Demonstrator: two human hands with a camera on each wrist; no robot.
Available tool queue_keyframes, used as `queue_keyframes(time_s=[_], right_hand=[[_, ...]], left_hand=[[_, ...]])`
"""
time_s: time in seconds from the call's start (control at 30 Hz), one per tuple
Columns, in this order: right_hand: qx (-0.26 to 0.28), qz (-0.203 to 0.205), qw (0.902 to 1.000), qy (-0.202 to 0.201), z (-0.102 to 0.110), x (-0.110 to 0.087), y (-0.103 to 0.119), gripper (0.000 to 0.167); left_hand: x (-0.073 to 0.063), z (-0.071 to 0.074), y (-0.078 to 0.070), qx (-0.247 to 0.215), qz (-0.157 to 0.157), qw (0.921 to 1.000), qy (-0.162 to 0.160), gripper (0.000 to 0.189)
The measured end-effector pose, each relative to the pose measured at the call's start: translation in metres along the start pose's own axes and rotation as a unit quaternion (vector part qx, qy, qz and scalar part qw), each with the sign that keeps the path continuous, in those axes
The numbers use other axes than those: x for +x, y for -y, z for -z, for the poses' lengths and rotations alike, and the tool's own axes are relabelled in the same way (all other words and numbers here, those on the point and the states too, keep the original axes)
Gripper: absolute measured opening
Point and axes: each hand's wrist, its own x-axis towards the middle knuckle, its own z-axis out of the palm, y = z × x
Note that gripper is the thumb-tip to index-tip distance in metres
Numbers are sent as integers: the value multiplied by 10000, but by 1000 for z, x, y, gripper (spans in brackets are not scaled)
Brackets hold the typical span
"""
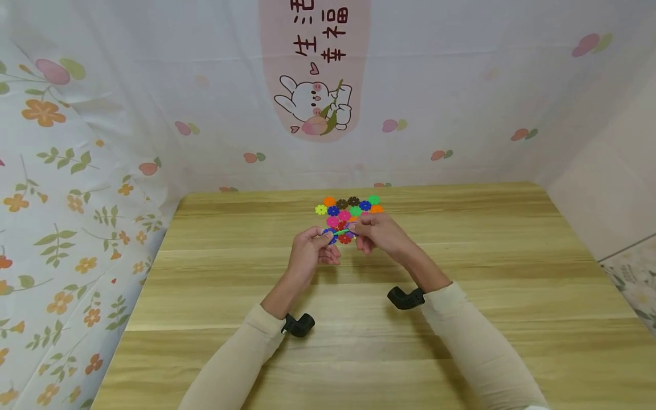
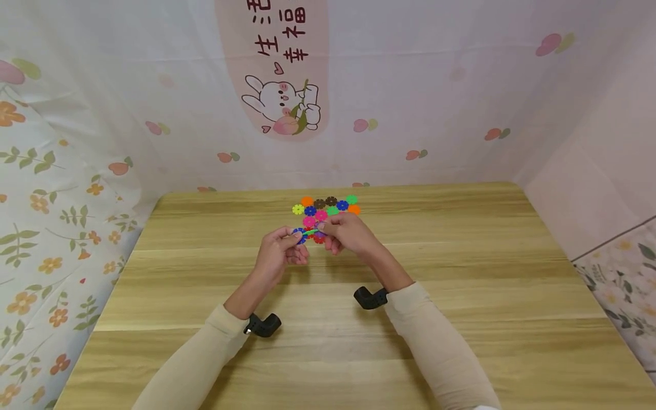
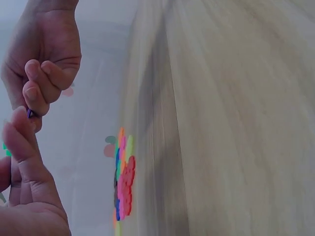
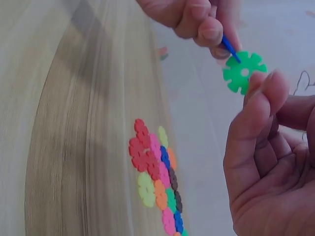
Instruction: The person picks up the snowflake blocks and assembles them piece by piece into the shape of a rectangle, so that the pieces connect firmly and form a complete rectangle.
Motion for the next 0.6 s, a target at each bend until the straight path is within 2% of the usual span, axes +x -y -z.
queue_keyframes(time_s=[0.23, 0.43, 0.6], right_hand=[[122, -85, 9997, 185, 6, 1, -3, 34], [-21, -98, 9996, 276, 5, 0, -2, 35], [-51, -32, 9989, 458, 0, 0, 1, 35]], left_hand=[[0, 3, -3, 451, 194, 9987, 106, 21], [1, 6, -4, 451, 317, 9984, 126, 18], [1, 6, -6, 475, 333, 9973, 450, 22]])
